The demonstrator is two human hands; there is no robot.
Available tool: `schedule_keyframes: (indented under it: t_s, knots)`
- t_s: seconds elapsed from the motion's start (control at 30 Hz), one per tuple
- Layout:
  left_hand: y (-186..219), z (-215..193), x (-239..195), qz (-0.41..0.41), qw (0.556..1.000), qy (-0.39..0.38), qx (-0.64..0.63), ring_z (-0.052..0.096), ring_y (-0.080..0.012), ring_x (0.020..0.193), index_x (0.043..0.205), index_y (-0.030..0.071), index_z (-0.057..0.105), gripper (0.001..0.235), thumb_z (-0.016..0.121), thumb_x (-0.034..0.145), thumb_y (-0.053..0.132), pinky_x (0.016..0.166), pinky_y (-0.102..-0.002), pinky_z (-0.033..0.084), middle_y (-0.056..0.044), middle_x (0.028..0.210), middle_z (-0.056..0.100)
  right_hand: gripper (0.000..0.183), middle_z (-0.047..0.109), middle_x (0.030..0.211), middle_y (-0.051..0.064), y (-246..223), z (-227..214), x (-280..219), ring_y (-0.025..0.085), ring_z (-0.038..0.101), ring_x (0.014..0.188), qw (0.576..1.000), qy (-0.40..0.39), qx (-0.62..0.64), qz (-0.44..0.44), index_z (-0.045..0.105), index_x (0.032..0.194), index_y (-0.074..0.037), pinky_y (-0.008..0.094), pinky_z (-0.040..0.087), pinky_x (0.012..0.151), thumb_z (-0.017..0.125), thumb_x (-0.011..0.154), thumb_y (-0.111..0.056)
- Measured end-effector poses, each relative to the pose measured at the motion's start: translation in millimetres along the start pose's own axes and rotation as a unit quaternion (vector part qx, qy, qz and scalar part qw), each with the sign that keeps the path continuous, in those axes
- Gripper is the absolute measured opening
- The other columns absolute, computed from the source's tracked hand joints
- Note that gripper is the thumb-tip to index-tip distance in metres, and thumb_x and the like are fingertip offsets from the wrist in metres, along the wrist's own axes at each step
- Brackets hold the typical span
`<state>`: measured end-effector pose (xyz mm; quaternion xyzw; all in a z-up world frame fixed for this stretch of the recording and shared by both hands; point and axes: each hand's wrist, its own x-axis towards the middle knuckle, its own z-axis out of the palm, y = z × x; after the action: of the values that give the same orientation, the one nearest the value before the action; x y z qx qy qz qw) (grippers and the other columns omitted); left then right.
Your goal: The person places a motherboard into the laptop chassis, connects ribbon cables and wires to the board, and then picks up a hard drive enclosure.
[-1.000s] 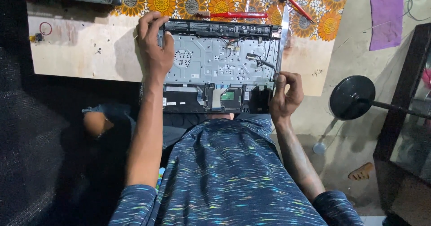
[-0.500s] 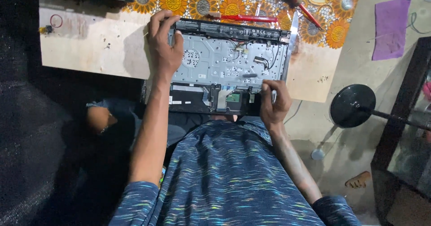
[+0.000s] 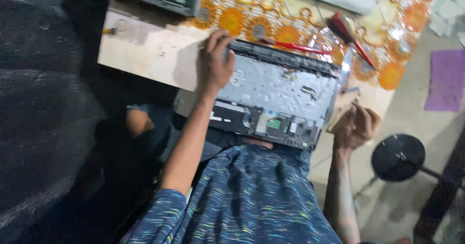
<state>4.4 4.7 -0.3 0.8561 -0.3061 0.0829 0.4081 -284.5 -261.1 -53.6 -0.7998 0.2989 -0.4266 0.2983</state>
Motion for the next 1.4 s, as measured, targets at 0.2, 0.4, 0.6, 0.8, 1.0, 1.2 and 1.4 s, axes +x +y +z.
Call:
schedule_keyframes:
  t_s: [0.2,0.4,0.6,0.8,1.0,1.2,1.4]
  knots:
    - [-11,11,-6,-0.031,0.996,0.014,-0.087,0.055,-0.0256,0.122,0.121,0.005,0.062,0.031,0.058,0.090,0.005,0.107,-0.040,0.044,-0.010,0.127,0.059,0.018,0.052,0.101,0.017,-6,7,1,0.030,0.055,0.094,0.999,0.029,-0.012,-0.023,0.069,0.108,0.006,0.040,0.047,0.081,0.057,0.107,-0.009]
    - [-46,16,-2,-0.259,0.855,0.224,-0.389,0.069,-0.0195,0.088,0.099,0.009,0.069,0.017,0.072,0.082,0.012,0.072,-0.025,0.061,-0.010,0.099,0.070,0.021,0.054,0.101,0.021,-9,8,1,0.035,0.056,0.094,0.997,0.034,-0.053,-0.039,0.066,0.110,0.006,0.044,0.046,0.079,0.054,0.103,-0.009]
    - [-28,-54,50,-0.463,0.664,0.205,-0.551,0.063,-0.0237,0.103,0.121,0.006,0.055,0.059,0.067,0.076,0.042,0.088,-0.036,0.054,-0.014,0.113,0.062,0.029,0.058,0.099,0.020,-7,11,1,0.033,0.057,0.092,0.990,0.057,-0.104,-0.072,0.069,0.105,0.005,0.042,0.048,0.075,0.056,0.107,-0.021]
    - [-50,-46,61,-0.450,0.696,0.256,-0.497,0.066,-0.0262,0.074,0.083,0.002,0.058,0.022,0.073,0.082,0.017,0.067,-0.034,0.061,-0.017,0.078,0.063,0.032,0.061,0.100,0.017,-4,9,-2,0.031,0.057,0.093,0.985,0.036,-0.157,-0.065,0.070,0.108,0.001,0.042,0.044,0.075,0.052,0.109,-0.026]
    - [-58,-44,60,-0.469,0.745,0.229,-0.416,0.073,-0.0218,0.063,0.082,0.016,0.050,0.027,0.073,0.082,0.030,0.061,-0.034,0.066,-0.009,0.070,0.061,0.012,0.060,0.094,0.010,6,7,-4,0.031,0.062,0.086,0.989,0.037,-0.131,-0.055,0.071,0.107,-0.005,0.041,0.046,0.081,0.067,0.102,-0.016]
    - [-59,-69,75,-0.310,0.918,0.240,-0.059,0.043,-0.0140,0.067,0.087,0.013,0.048,0.022,0.068,0.079,0.014,0.059,-0.032,0.041,-0.001,0.078,0.044,0.021,0.063,0.101,0.015,5,9,-7,0.030,0.055,0.093,0.980,0.015,-0.191,-0.054,0.070,0.108,-0.005,0.043,0.040,0.077,0.057,0.107,-0.021]
    - [-84,-107,155,-0.082,0.988,-0.005,0.131,0.046,-0.0306,0.119,0.129,0.011,0.048,0.072,0.092,0.075,0.032,0.096,-0.048,0.044,-0.011,0.133,0.044,0.022,0.064,0.102,0.016,4,9,-8,0.031,0.055,0.093,0.980,0.018,-0.188,-0.067,0.071,0.108,-0.002,0.043,0.040,0.080,0.059,0.108,-0.020]
